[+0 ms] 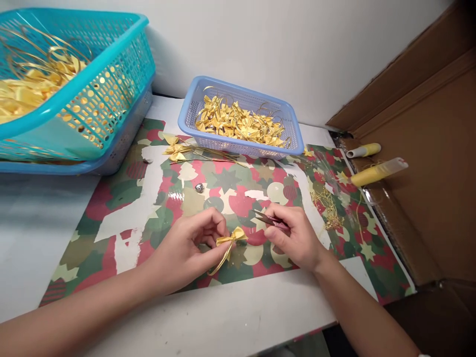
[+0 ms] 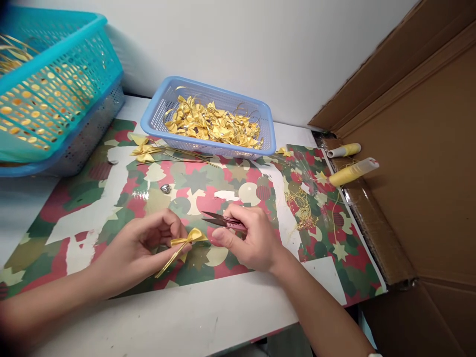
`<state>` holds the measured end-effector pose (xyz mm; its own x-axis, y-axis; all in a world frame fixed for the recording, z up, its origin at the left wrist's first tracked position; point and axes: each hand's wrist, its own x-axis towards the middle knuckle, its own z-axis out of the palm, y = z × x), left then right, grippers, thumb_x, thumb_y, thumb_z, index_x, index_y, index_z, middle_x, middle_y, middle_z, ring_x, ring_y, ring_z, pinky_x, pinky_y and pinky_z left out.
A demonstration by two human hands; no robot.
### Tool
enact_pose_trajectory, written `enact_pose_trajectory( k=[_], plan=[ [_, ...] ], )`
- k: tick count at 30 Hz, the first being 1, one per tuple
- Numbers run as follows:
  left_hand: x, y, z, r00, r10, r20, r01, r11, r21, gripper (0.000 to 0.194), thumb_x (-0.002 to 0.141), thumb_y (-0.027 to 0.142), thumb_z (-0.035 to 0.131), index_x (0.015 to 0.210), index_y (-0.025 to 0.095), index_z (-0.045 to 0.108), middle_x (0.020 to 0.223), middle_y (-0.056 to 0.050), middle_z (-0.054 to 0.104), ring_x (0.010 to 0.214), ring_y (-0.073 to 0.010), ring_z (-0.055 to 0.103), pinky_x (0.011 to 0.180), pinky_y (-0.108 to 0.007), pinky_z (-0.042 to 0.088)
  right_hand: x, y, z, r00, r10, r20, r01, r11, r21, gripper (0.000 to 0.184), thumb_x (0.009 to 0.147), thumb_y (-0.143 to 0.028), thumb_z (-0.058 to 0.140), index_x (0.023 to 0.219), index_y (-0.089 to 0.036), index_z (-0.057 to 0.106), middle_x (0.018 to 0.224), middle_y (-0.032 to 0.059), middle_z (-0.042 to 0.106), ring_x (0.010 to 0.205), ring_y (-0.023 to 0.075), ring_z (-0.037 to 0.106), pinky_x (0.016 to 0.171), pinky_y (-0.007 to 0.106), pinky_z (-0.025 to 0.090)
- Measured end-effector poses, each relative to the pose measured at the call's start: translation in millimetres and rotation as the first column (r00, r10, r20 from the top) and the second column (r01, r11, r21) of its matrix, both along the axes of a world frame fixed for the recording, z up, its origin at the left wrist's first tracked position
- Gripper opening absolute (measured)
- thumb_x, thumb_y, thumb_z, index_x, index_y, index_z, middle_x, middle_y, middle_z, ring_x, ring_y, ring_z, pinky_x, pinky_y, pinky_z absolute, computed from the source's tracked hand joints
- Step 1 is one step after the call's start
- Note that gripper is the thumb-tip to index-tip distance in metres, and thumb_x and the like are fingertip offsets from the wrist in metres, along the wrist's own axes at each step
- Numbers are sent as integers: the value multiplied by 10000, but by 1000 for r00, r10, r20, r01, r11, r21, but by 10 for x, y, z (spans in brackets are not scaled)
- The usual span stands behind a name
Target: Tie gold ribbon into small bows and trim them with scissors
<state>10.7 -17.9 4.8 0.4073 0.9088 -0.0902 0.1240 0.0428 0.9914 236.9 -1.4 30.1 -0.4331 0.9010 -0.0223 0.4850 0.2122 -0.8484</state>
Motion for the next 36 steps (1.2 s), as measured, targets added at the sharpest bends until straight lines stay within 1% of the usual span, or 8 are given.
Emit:
enact_pose_trajectory(
  k=[5,8,11,14,21,25,30,36],
  plan=[
    [9,2,5,1000,-17,17,17,1000,-24,201,820,304,637,737,178,505,661,11,564,544,-87,551,504,-203,489,-69,-47,-44,998,-39,-56,38,999,-26,298,794,-473,626,787,-197,512,590,-66,335,523,76,268,491,222,243],
    [14,15,29,999,-33,12,34,998,-47,210,818,347,641,749,168,555,647,10,576,520,-84,541,478,-199,470,-185,-68,-74,991,-86,-99,71,988,-140,270,769,-431,674,859,-192,587,577,-69,352,519,73,279,478,214,257],
    [7,44,51,999,-28,27,30,996,-88,227,850,384,597,792,164,595,661,-2,601,533,-93,554,484,-206,478,-296,-61,-113,977,-125,-170,69,951,-302,274,804,-437,635,748,-171,599,567,-50,406,529,76,331,481,214,287],
    [-3,77,63,997,0,83,11,992,-129,231,884,398,546,898,173,594,671,-2,607,556,-105,580,520,-224,512,-337,-40,-148,932,-243,-268,126,913,-387,311,800,-451,638,702,-161,588,591,-29,466,542,77,371,493,218,314],
    [17,54,30,989,132,70,-126,988,-88,214,862,394,586,900,194,520,696,21,566,554,-95,579,526,-217,527,-360,-72,-132,825,-410,-389,166,834,-525,374,719,-493,701,617,-170,542,530,-52,377,473,56,292,440,220,247],
    [16,21,23,987,154,49,-152,988,-43,196,871,380,572,875,192,517,722,8,570,597,-102,592,552,-216,532,-403,-107,-115,821,-411,-396,183,847,-499,384,725,-508,685,609,-169,547,514,-57,351,468,55,275,439,223,241],
    [12,3,26,985,154,76,-154,988,-9,225,792,351,673,879,188,544,803,-13,589,614,-101,579,548,-215,528,-407,-135,-135,859,-391,-329,255,886,-387,327,772,-471,649,654,-168,615,530,-38,395,506,79,322,471,237,276],
    [38,-13,51,976,215,24,-216,976,21,184,814,336,646,767,181,558,713,-3,582,636,-111,572,559,-218,510,-435,-161,-129,865,-371,-337,251,903,-348,267,774,-420,650,694,-166,645,557,-26,459,520,83,347,487,240,296]
  ],
)
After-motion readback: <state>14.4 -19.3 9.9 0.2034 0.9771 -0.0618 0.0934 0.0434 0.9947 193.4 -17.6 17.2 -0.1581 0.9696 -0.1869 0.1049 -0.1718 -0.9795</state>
